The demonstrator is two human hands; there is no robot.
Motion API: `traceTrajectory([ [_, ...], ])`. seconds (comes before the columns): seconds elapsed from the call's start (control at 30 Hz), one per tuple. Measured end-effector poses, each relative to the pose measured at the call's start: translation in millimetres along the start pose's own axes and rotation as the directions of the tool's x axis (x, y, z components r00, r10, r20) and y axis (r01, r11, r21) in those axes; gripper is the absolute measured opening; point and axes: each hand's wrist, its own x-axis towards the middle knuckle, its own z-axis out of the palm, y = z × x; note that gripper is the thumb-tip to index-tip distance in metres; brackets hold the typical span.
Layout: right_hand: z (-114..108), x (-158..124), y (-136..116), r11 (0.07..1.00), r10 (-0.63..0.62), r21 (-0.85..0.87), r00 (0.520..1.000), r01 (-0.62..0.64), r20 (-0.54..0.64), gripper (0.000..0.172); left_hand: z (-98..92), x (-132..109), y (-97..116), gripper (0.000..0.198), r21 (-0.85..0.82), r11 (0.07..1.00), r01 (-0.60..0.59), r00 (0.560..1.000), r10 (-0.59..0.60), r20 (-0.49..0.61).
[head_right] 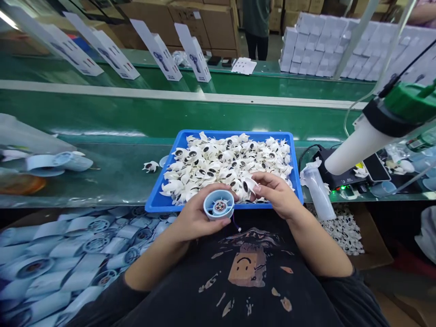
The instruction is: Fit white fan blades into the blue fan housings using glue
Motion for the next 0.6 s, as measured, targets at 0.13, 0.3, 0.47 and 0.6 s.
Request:
traceTrajectory([
  [0.13, 1, -4, -19, 0.999, -0.025, 0.024, 0.996, 0.023, 0.081, 0.030, 3.2, 2, -1, 0.057, 0.374, 0.927, -0.025, 0.995, 0.061, -0.084],
  [0.3, 14, -7, -43, 0.777, -0.183, -0.573, 0.965, 0.260, 0.190, 0.014, 12.3, 7, 3, 0.034, 0.581, 0.781, -0.230, 0.954, 0.299, -0.023],
  [0.47, 23, 1, -41, 0.725, -0.121, -0.640, 0.962, 0.255, 0.246, 0.012, 16.9, 8, 4, 0.027, 0.650, 0.715, -0.258, 0.912, 0.402, -0.080],
  [0.6, 15, 1, -44, 0.810, -0.083, -0.550, 0.969, 0.202, 0.234, 0.017, 14.6, 7, -3, 0.028, 0.641, 0.727, -0.246, 0.904, 0.410, -0.119],
])
